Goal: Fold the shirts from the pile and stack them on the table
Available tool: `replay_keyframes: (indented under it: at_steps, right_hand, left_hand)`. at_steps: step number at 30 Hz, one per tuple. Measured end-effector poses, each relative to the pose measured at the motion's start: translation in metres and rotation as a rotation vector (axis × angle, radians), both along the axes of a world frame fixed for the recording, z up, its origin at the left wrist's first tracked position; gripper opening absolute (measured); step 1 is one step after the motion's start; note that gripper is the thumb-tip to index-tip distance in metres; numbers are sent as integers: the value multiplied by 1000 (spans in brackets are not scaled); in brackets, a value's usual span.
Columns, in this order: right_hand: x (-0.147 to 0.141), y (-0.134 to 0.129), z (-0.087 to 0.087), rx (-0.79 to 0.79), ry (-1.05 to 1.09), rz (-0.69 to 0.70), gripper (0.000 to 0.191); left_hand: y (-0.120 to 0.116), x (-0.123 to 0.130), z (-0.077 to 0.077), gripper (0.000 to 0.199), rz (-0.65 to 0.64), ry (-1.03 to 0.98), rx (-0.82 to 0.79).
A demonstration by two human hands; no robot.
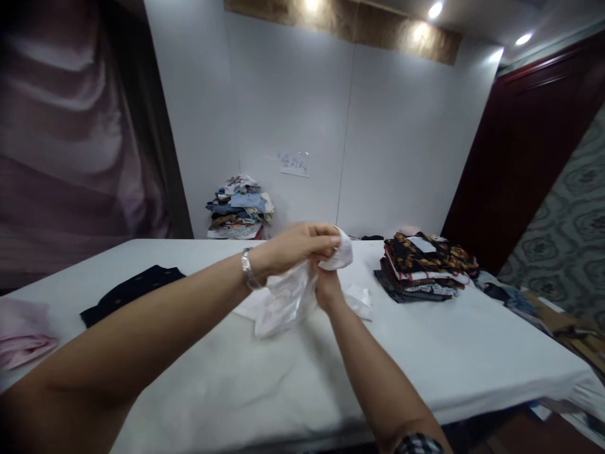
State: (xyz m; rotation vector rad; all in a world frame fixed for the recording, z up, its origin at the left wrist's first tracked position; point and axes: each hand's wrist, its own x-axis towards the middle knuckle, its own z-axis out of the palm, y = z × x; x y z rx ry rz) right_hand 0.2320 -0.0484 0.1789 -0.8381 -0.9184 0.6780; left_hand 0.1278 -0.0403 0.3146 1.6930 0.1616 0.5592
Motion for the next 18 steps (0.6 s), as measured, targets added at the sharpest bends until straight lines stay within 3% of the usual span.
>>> replay_keyframes:
  at_steps: [1,3,6,9,12,15,18]
  right_hand:
    - [13,-2,4,-13,72,71,38]
    - [38,-11,9,-51,195,216,32]
    - [64,-28,13,-72,278,355,32]
    - [72,-39,14,-73,338,380,34]
    - [69,-43,18,-94,370,387,35]
    - [68,-43,22,-102,358,372,36]
    - [75,-45,24,-102,305,296,39]
  left_hand:
    - [14,-10,0,20,47,21,105]
    - [52,-32,-12,26,260,13,252]
    - [103,-58,-63,42,560,96,325]
    - [116,-62,-134,61,523,268,351]
    - [97,-46,-188,58,382,331,371]
    - [86,-29,-205,15,416,380,364]
    - [107,-30,-182,24,631,381,328]
